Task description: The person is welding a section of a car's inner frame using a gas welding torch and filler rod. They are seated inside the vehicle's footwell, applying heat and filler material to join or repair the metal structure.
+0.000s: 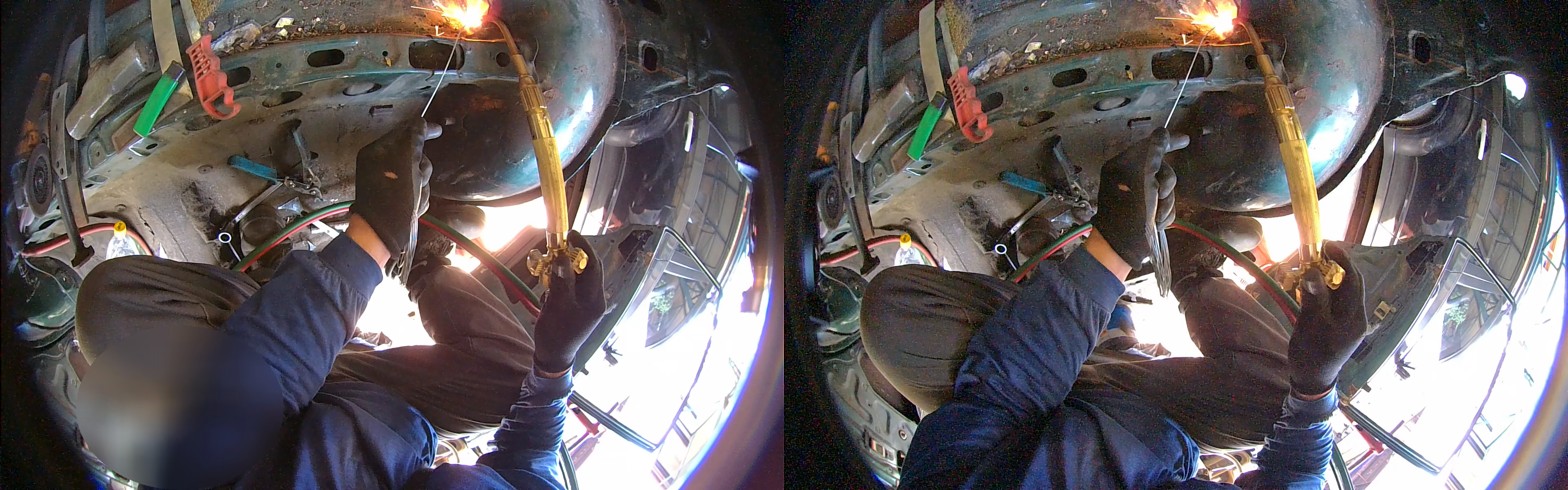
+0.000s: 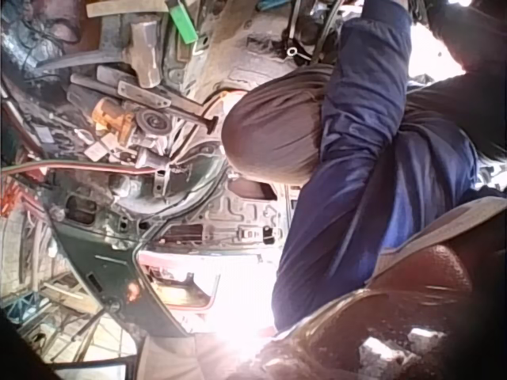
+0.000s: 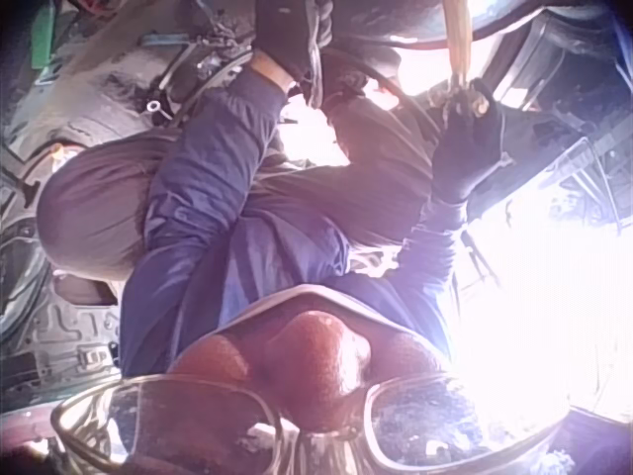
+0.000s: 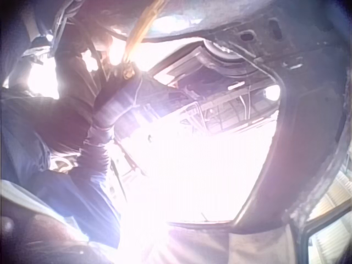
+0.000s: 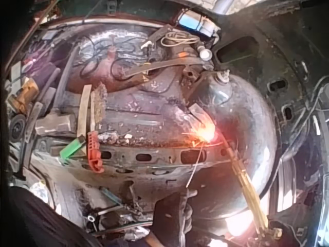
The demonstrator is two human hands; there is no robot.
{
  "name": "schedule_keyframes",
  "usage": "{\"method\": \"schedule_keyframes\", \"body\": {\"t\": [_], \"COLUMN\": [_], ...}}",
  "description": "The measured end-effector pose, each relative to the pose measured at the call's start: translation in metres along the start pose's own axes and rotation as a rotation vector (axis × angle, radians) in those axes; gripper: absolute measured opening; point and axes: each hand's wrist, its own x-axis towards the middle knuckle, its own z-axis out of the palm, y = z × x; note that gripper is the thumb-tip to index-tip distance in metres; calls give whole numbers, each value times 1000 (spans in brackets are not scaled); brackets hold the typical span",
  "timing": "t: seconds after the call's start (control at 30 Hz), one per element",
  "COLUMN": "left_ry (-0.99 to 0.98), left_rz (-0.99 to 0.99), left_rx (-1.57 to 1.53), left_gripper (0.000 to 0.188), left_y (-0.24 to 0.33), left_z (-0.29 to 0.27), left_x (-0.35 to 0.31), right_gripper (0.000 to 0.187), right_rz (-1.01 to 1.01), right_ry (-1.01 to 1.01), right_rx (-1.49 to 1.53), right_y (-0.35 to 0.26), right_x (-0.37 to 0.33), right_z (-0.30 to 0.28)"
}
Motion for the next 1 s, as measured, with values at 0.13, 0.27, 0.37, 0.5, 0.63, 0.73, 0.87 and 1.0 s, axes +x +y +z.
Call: {"method": "schedule_keyframes", "body": {"t": [0.13, 0.27, 0.37, 0.5, 0.63, 0.73, 0.87, 1.0], "left_ry": [34, 26, 15, 16, 4, 33, 28, 29], "left_rz": [-31, -19, -27, -28, -30, -62, -44, -37], "left_rx": [-54, 0, -16, -6, -9, -80, -50, -24], "left_gripper": [32, 56, 58, 59, 60, 32, 39, 55], "left_y": [3, 0, -3, -3, -3, 3, 3, 0], "left_z": [4, 3, 1, 3, 2, 4, 5, 5], "left_x": [-4, -1, 1, 1, 1, -3, -3, -1], "right_gripper": [29, 29, 28, 27, 26, 26, 27, 29], "right_rz": [-22, -19, 1, 0, -2, -51, 4, 19], "right_ry": [3, 2, -1, -4, -7, 1, 4, 5], "right_rx": [10, -2, 17, -6, -9, -54, -5, 40], "right_y": [0, 0, 0, 2, 1, 2, 4, 4], "right_x": [0, 0, 0, 2, 3, 4, 3, 2], "right_z": [0, 0, 0, -1, -1, 0, -1, 1]}}
